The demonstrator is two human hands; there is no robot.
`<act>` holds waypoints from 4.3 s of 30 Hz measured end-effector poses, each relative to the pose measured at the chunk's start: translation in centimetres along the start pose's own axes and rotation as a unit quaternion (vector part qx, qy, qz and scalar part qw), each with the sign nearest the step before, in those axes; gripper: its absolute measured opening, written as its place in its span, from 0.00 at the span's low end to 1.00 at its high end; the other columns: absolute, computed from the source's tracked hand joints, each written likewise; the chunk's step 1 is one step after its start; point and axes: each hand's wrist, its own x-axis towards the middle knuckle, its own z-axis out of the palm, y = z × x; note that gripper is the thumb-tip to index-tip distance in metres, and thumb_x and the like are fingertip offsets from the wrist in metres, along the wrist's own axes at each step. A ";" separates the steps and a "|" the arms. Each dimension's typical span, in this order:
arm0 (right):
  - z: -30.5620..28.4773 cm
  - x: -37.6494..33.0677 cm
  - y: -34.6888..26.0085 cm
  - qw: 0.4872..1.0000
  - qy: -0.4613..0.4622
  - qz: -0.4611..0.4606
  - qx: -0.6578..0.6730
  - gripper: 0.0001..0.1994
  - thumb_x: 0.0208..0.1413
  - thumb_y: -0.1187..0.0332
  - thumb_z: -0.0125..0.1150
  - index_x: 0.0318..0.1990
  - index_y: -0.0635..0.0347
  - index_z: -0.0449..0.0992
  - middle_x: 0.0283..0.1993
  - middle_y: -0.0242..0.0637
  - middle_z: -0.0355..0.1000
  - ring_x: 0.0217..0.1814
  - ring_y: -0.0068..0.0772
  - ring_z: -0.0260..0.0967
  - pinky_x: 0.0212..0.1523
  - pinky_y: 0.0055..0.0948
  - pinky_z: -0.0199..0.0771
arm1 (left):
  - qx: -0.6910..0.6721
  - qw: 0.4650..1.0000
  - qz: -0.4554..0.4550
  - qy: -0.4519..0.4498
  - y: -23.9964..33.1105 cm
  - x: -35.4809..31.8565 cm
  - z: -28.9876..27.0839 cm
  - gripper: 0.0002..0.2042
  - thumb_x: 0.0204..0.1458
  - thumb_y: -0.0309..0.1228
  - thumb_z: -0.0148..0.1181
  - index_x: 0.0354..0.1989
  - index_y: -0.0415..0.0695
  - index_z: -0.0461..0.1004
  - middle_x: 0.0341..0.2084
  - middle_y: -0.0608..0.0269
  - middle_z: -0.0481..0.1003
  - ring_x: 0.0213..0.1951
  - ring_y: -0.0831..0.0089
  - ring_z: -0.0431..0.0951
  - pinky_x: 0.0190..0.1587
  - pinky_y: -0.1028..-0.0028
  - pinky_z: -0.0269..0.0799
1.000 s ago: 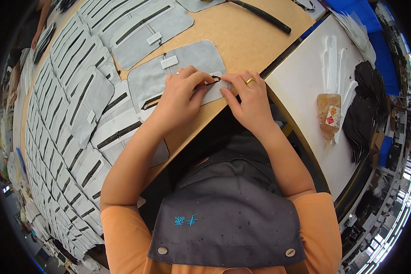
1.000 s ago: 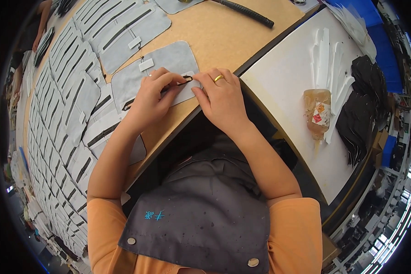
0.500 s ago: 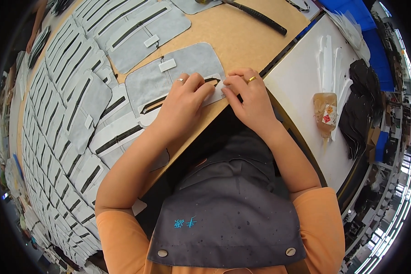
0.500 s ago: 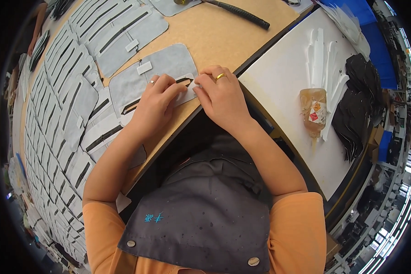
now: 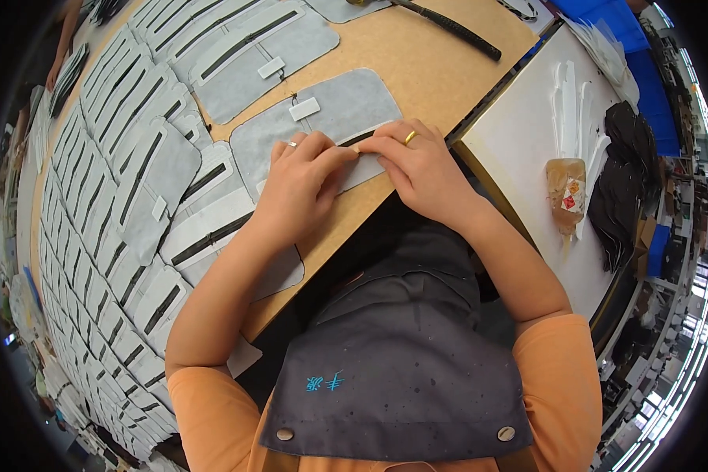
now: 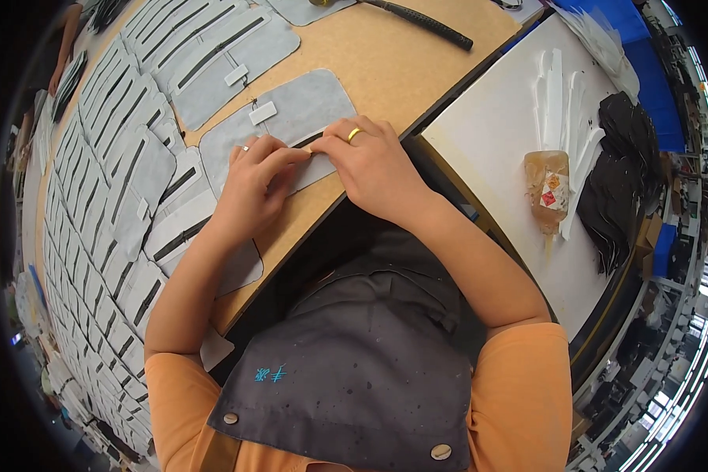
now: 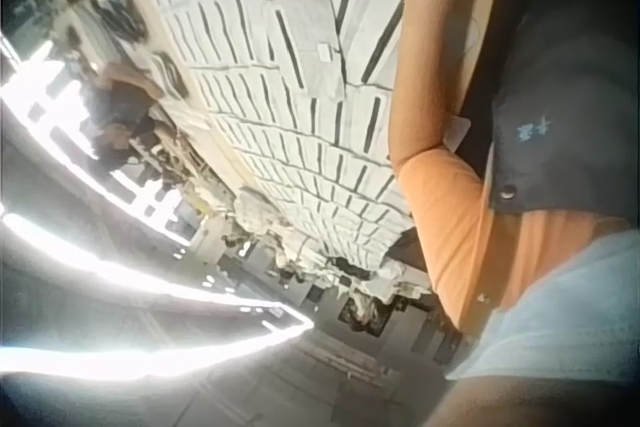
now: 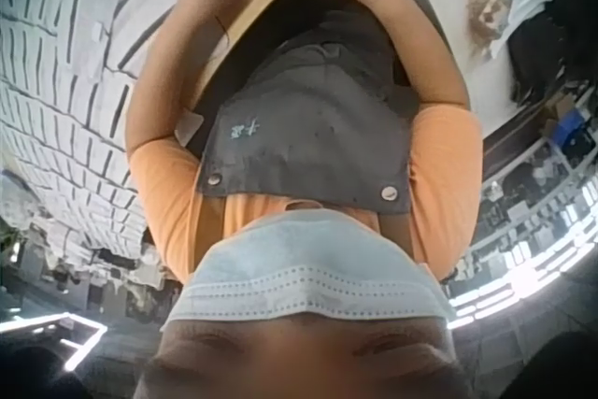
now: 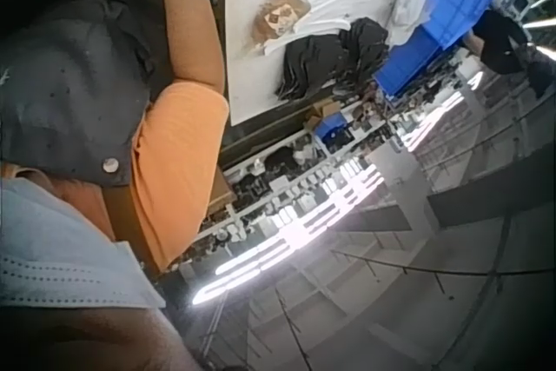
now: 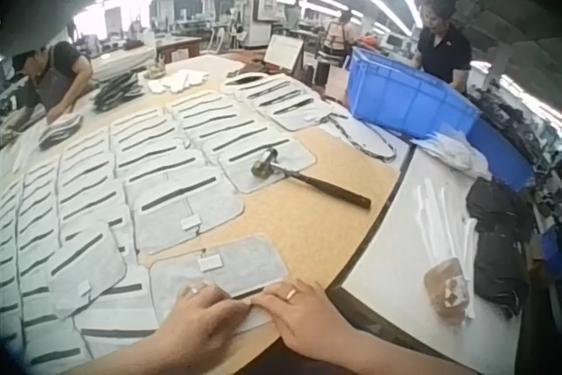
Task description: The recorder is assembling fabric pocket panels by applying glue to the edges and using a mallet to flatten and secure the seams.
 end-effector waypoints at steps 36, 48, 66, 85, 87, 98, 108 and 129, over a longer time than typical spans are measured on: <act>0.6 2.1 -1.3 0.993 -0.089 0.006 0.076 0.08 0.50 0.74 0.59 0.40 0.55 0.73 0.41 0.33 0.68 0.46 0.38 0.62 0.51 0.35 0.55 | -0.028 0.997 -0.044 0.059 -0.3 -2.6 -0.3 0.07 0.48 0.22 0.59 0.36 0.46 0.74 0.30 0.63 0.69 0.36 0.64 0.70 0.38 0.67 0.59; 0.4 2.1 -2.1 0.994 -0.073 -0.073 -0.033 0.07 0.52 0.75 0.58 0.39 0.56 0.76 0.39 0.29 0.70 0.44 0.32 0.64 0.50 0.32 0.55 | 0.021 0.997 -0.025 0.070 -0.1 -2.7 -0.2 0.09 0.46 0.23 0.60 0.36 0.47 0.74 0.29 0.65 0.69 0.34 0.66 0.70 0.37 0.68 0.59; 0.3 1.4 -2.0 0.998 -0.058 -0.013 -0.024 0.11 0.51 0.71 0.60 0.43 0.55 0.73 0.43 0.34 0.67 0.48 0.37 0.64 0.52 0.36 0.58 | 0.024 0.999 0.017 0.023 -0.3 -2.9 -0.4 0.15 0.41 0.19 0.58 0.41 0.43 0.73 0.33 0.63 0.68 0.36 0.65 0.68 0.40 0.69 0.63; -2.5 -0.3 0.3 0.970 -0.039 -0.112 -0.212 0.14 0.45 0.76 0.59 0.42 0.59 0.76 0.42 0.33 0.72 0.47 0.34 0.67 0.53 0.37 0.62 | 0.041 0.999 0.009 0.026 0.2 -2.8 -0.2 0.20 0.42 0.16 0.58 0.47 0.45 0.73 0.33 0.61 0.68 0.36 0.63 0.68 0.40 0.69 0.65; -2.8 -0.3 0.6 0.969 -0.025 -0.066 -0.238 0.12 0.47 0.75 0.59 0.42 0.60 0.75 0.42 0.34 0.72 0.48 0.37 0.67 0.54 0.37 0.62 | 0.047 0.999 0.004 0.027 0.2 -2.9 -0.1 0.19 0.43 0.16 0.58 0.46 0.45 0.73 0.33 0.61 0.68 0.37 0.62 0.68 0.40 0.69 0.65; 2.3 0.7 -3.2 0.997 -0.034 -0.007 0.062 0.16 0.50 0.72 0.61 0.47 0.57 0.70 0.48 0.38 0.67 0.50 0.44 0.64 0.50 0.41 0.64 | -0.007 0.997 -0.071 0.003 0.3 -3.7 -1.8 0.11 0.50 0.19 0.56 0.43 0.41 0.70 0.35 0.58 0.68 0.38 0.58 0.69 0.42 0.67 0.65; 2.2 0.7 -3.7 0.991 -0.023 -0.099 -0.093 0.11 0.51 0.73 0.59 0.43 0.56 0.76 0.43 0.26 0.70 0.49 0.30 0.65 0.52 0.34 0.56 | 0.139 0.989 -0.040 0.033 0.1 -7.6 -2.7 0.13 0.46 0.21 0.59 0.42 0.42 0.72 0.34 0.62 0.68 0.37 0.63 0.69 0.40 0.67 0.64; -4.0 7.6 9.7 0.945 0.132 0.021 -0.299 0.15 0.55 0.68 0.54 0.50 0.55 0.71 0.52 0.36 0.70 0.55 0.41 0.65 0.58 0.44 0.57 | 0.170 0.984 -0.023 0.058 1.4 -7.2 -1.7 0.18 0.44 0.18 0.58 0.46 0.43 0.73 0.38 0.61 0.69 0.39 0.62 0.69 0.41 0.67 0.64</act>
